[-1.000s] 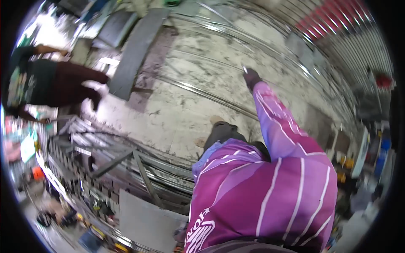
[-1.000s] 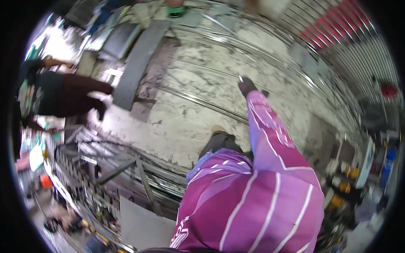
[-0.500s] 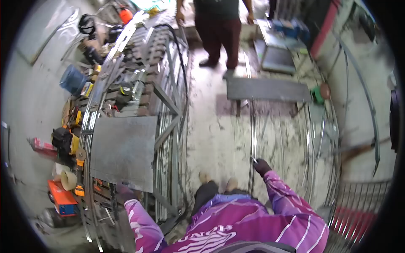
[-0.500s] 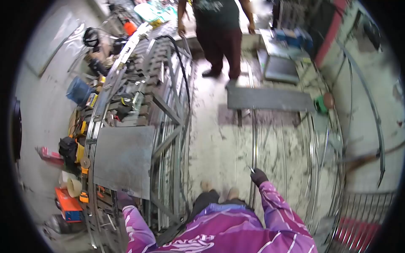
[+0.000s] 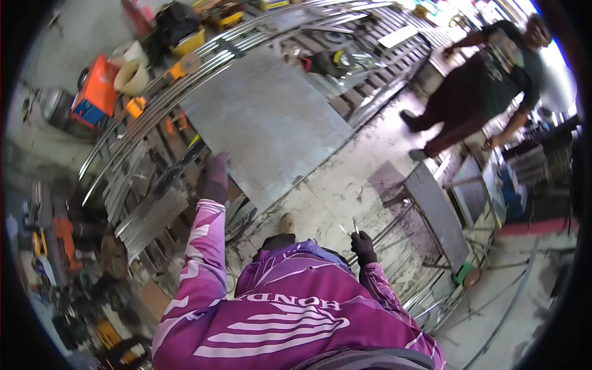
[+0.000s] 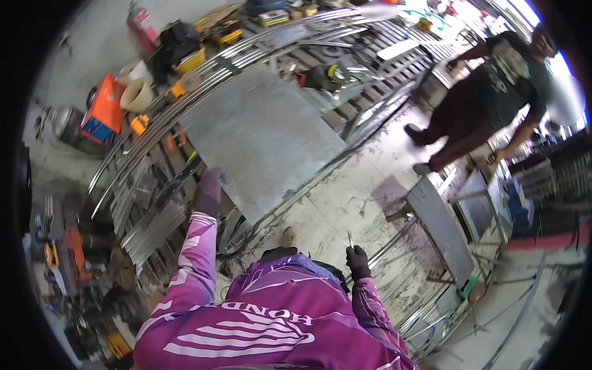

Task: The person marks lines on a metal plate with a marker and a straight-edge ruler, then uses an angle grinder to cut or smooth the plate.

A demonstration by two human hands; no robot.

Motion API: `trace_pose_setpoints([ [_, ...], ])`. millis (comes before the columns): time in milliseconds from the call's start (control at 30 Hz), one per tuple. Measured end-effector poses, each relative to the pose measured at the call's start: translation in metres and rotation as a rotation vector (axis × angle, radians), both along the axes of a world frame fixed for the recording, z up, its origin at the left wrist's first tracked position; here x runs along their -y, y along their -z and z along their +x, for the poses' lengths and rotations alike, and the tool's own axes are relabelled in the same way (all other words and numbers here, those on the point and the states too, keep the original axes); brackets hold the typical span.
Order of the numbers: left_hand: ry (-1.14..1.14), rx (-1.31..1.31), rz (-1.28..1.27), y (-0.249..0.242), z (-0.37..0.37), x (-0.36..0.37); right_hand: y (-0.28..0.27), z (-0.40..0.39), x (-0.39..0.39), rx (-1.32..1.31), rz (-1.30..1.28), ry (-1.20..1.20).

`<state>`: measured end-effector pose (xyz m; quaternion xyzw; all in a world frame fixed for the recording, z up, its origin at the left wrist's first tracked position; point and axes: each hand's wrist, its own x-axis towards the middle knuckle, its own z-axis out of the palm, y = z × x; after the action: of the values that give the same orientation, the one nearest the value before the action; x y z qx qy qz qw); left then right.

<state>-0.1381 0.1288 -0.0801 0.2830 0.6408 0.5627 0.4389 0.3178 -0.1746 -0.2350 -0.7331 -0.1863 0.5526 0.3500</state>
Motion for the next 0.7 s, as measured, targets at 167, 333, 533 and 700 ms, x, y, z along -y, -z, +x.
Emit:
trace_pose_setpoints([
  [167, 0.078, 0.016, -0.035, 0.07, -0.034, -0.011, -0.068, -0.03, -0.117, 0.185, 0.307, -0.123],
  [333, -0.061, 0.13, 0.039, 0.05, -0.013, -0.005, -0.158, -0.014, -0.236, 0.188, 0.607, -0.038],
  [533, -0.025, 0.14, -0.056, 0.065, -0.023, -0.005, -0.21, -0.014, -0.344, 0.31, 0.712, -0.297],
  [700, -0.069, -0.061, -0.085, 0.044, -0.018, -0.002, -0.211, -0.031, -0.431, 0.641, 0.976, -0.613],
])
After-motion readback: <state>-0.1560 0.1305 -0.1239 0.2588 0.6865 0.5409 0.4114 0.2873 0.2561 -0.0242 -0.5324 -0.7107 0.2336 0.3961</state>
